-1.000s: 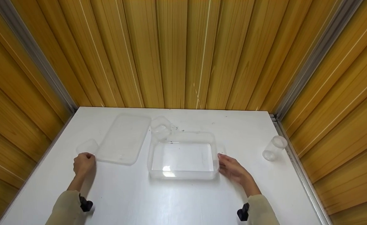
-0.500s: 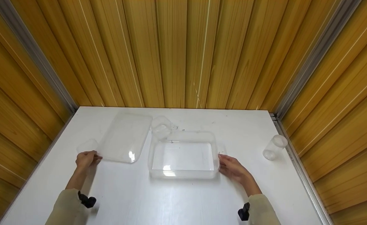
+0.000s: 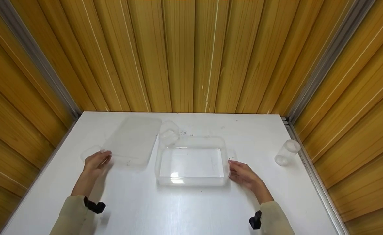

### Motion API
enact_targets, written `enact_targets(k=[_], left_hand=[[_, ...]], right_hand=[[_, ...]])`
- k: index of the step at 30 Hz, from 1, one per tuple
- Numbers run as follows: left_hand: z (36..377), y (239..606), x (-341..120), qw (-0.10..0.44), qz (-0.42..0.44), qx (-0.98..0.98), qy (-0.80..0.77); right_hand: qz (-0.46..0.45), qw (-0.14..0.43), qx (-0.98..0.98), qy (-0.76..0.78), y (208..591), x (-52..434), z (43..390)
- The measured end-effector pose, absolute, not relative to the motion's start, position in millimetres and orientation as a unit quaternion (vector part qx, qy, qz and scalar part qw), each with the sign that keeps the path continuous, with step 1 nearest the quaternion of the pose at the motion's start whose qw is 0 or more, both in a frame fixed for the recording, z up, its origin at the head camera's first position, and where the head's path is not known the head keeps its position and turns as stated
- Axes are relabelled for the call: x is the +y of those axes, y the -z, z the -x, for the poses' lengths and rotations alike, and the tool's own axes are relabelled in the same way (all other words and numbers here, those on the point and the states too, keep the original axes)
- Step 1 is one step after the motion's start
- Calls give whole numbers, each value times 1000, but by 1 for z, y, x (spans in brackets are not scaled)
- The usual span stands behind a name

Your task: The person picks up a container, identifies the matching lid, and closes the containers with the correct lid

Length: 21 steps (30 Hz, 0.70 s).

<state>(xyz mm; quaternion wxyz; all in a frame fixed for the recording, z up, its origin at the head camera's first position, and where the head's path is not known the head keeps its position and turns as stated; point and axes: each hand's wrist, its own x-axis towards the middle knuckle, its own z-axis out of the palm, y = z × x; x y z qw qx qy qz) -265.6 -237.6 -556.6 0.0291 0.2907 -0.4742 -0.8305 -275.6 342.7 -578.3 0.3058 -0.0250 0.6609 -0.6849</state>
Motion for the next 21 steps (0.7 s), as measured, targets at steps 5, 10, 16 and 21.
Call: enact_targets(k=[5,10,16,21], left_hand=[[271,555,-228,27,-284,-440,851],[278,556,-224,28,-279,-471,836],[286,554,-222,62,-296,-525,795],[286,547,-222,113,-288,-569,761]], right_hand=[[22,300,669,680,576,344,276],[8,274,705,654,566,347,280],[-1,250,715,653,548,358,284],[-4,241,712,660,536,364,287]])
